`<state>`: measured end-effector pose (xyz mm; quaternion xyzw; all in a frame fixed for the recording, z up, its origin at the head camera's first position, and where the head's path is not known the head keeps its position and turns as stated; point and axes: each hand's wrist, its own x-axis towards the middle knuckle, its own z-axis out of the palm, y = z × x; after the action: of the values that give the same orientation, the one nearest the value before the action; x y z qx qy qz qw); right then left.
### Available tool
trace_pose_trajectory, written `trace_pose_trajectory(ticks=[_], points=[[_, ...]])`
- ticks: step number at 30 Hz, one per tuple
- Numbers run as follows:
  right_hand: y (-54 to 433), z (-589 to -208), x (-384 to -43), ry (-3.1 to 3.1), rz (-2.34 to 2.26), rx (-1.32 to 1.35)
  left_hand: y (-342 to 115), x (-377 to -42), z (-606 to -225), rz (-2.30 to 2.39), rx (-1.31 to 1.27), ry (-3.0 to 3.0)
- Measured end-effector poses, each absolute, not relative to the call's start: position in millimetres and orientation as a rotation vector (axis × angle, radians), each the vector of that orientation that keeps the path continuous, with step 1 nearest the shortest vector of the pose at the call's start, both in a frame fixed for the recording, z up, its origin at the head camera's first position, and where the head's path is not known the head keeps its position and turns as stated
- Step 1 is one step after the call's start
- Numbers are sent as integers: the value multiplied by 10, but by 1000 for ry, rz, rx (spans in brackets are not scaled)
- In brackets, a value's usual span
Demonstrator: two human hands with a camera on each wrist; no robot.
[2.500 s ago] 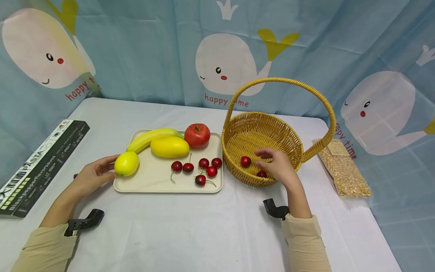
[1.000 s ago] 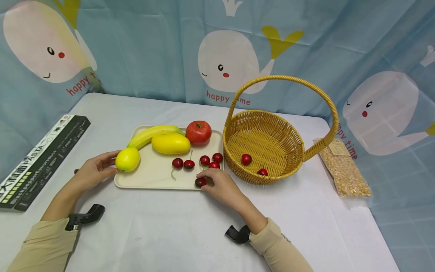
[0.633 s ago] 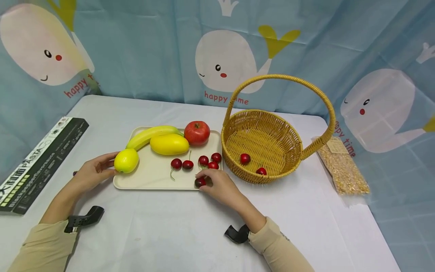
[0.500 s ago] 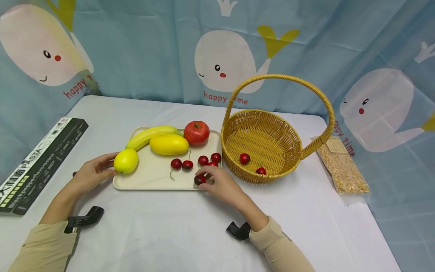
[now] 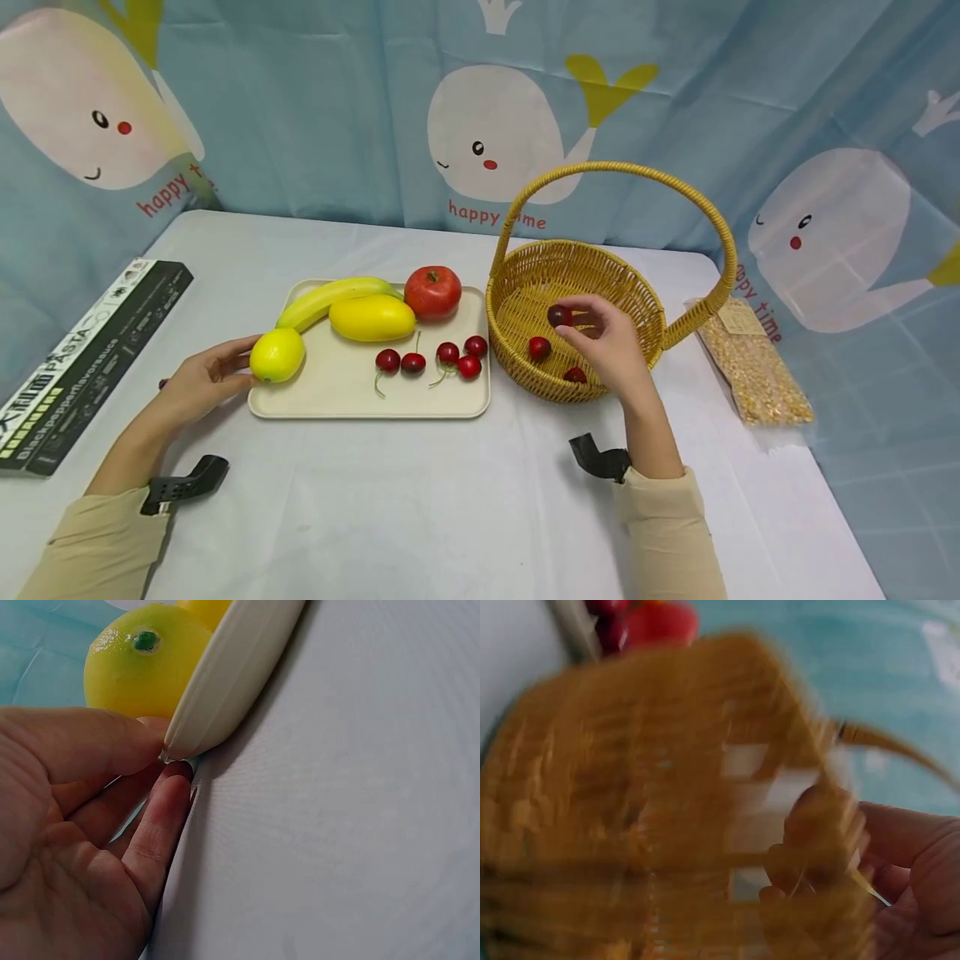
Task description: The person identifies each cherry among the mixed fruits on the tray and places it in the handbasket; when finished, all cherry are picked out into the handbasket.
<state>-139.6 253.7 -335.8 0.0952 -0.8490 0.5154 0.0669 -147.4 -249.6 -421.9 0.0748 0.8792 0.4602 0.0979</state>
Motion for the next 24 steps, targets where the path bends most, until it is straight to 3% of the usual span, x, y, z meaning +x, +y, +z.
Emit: trace_pose_trajectory(ticks=[8,24], points=[[2876,-3551,-1541,-2803,1244,78,-2497,-1476,-4225,1340,208,2615],[2838,-3591,-1591,-3019,1057,163,-2495,-1476,-4210,1361,210,2596]])
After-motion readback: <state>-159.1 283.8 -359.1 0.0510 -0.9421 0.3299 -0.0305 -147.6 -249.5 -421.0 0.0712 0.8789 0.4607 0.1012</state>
